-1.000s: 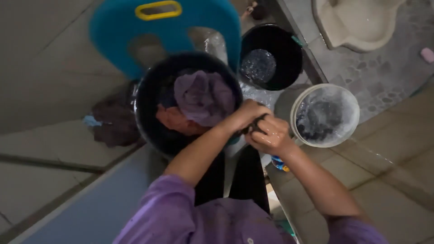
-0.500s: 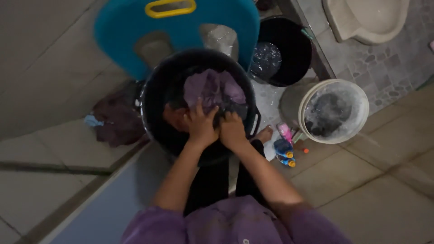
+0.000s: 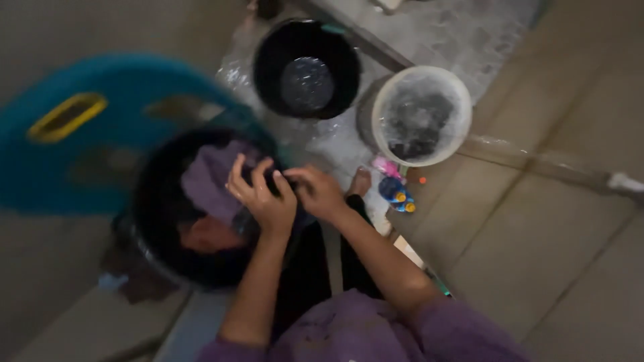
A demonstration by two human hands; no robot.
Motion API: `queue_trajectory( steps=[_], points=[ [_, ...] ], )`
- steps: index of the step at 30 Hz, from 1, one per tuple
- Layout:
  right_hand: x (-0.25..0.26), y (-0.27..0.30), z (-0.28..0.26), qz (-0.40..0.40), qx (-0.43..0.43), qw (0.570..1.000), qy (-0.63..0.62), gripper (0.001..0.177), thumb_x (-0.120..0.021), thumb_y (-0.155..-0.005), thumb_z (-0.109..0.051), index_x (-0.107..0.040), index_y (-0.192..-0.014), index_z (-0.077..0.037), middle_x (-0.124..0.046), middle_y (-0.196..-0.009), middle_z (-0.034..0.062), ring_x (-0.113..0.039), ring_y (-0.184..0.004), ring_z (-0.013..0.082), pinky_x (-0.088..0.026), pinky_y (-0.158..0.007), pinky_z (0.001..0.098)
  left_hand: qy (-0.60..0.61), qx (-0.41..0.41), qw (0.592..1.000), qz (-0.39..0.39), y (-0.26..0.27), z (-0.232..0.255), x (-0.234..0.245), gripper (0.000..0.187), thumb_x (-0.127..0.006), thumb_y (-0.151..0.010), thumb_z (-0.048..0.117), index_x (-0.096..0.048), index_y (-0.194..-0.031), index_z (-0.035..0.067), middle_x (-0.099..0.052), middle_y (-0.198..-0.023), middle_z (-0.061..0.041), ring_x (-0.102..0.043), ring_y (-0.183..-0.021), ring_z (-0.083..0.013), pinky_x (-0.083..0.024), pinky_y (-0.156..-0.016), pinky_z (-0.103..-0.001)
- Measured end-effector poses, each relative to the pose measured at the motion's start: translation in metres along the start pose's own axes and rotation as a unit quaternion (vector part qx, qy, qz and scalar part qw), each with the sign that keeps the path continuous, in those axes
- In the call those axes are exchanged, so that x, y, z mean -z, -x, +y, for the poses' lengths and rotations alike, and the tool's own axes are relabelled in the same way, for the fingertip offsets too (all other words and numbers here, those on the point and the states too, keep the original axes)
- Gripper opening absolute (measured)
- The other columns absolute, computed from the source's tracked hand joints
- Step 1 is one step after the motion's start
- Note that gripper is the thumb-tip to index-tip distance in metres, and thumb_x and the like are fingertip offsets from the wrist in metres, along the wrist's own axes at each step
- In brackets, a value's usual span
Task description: Hand-washing various pieces of clothing in plastic buckets using soapy water.
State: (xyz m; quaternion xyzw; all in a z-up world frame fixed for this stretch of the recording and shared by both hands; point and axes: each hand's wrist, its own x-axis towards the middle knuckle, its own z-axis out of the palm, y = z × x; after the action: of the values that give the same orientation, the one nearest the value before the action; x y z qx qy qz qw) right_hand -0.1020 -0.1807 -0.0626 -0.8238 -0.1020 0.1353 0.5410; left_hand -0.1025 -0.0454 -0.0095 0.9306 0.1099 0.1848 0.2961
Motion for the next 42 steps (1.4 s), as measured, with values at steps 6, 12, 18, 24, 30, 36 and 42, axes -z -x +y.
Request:
queue_trajectory(
  steps=[6, 12, 18, 24, 30, 36, 42],
  points=[
    [0.1, 0.031, 0.183, 0.243, -0.185, 0.937, 0.167, 0.038, -0.067, -0.086, -0.006, -0.064, -0.123, -0.011, -0.063, -0.122, 0.0188, -0.063, -0.112, 0.0379, -0.053, -0.092, 0.0447, 0.163, -0.081, 0.958, -0.222, 0.003, 0.073, -0.093, 0.026, -0.066, -0.091, 0.009, -0.064, -0.117, 0.006, -0.054, -0.138, -0.021, -0.051, -0.129, -0.0423, -0.042, -0.111, -0.053],
    [0.174, 0.046, 0.3, 0.06, -0.361, 0.873, 0.323, 0.082, -0.074, -0.076, -0.012, -0.048, -0.152, -0.026, -0.038, -0.149, 0.0291, -0.041, -0.133, 0.0524, -0.038, -0.11, 0.0582, 0.056, -0.142, 0.916, -0.371, 0.057, 0.062, -0.254, 0.043, -0.074, -0.075, 0.013, -0.062, -0.115, 0.003, -0.055, -0.129, -0.031, -0.049, -0.122, -0.0491, -0.039, -0.103, -0.057],
    [0.185, 0.03, 0.381, -0.002, -0.304, 0.86, 0.411, 0.079, -0.071, -0.085, -0.019, -0.043, -0.156, -0.039, -0.02, -0.164, 0.0271, -0.026, -0.142, 0.0561, -0.029, -0.107, 0.0686, 0.017, -0.046, 0.877, -0.478, 0.067, 0.067, -0.341, 0.03, -0.068, -0.081, 0.007, -0.069, -0.111, 0.006, -0.061, -0.124, -0.021, -0.059, -0.117, -0.0435, -0.049, -0.099, -0.052],
    [0.126, 0.059, 0.541, -0.113, -0.325, 0.842, 0.416, 0.057, -0.067, -0.09, -0.03, -0.056, -0.142, -0.011, -0.047, -0.152, 0.0215, -0.042, -0.14, 0.0446, -0.037, -0.107, 0.0684, 0.067, -0.02, 0.879, -0.472, 0.091, 0.039, -0.374, 0.034, -0.073, -0.076, 0.011, -0.069, -0.109, 0.006, -0.059, -0.122, -0.026, -0.061, -0.107, -0.0467, -0.052, -0.086, -0.054],
    [0.178, 0.049, 0.456, 0.035, -0.432, 0.9, 0.045, 0.051, -0.06, -0.088, -0.018, -0.061, -0.137, -0.005, -0.071, -0.105, 0.0307, -0.065, -0.1, 0.0483, -0.053, -0.086, 0.0544, 0.01, 0.054, 0.812, -0.582, 0.085, 0.035, -0.363, 0.028, -0.067, -0.094, 0.019, -0.07, -0.122, 0.016, -0.066, -0.131, -0.014, -0.067, -0.116, -0.0381, -0.053, -0.099, -0.049],
    [0.208, 0.122, 0.351, 0.323, -0.252, 0.912, -0.014, 0.049, -0.078, -0.075, -0.009, -0.068, -0.121, 0.007, -0.073, -0.109, 0.0182, -0.07, -0.1, 0.0285, -0.055, -0.088, 0.0401, 0.065, -0.061, 0.814, -0.575, 0.032, 0.101, -0.327, 0.143, -0.098, -0.039, 0.017, -0.02, -0.159, 0.023, -0.028, -0.16, -0.016, -0.026, -0.147, -0.0413, -0.032, -0.112, -0.058],
    [0.219, 0.195, 0.225, 0.403, -0.213, 0.838, -0.3, 0.057, -0.07, -0.076, 0.001, -0.056, -0.131, 0.005, -0.064, -0.125, 0.0169, -0.064, -0.108, 0.0247, -0.057, -0.088, 0.039, 0.026, -0.213, 0.82, -0.531, 0.052, 0.12, -0.355, 0.13, -0.09, -0.058, 0.014, -0.015, -0.164, 0.025, -0.016, -0.172, -0.016, -0.014, -0.157, -0.04, -0.02, -0.114, -0.07]
  ],
)
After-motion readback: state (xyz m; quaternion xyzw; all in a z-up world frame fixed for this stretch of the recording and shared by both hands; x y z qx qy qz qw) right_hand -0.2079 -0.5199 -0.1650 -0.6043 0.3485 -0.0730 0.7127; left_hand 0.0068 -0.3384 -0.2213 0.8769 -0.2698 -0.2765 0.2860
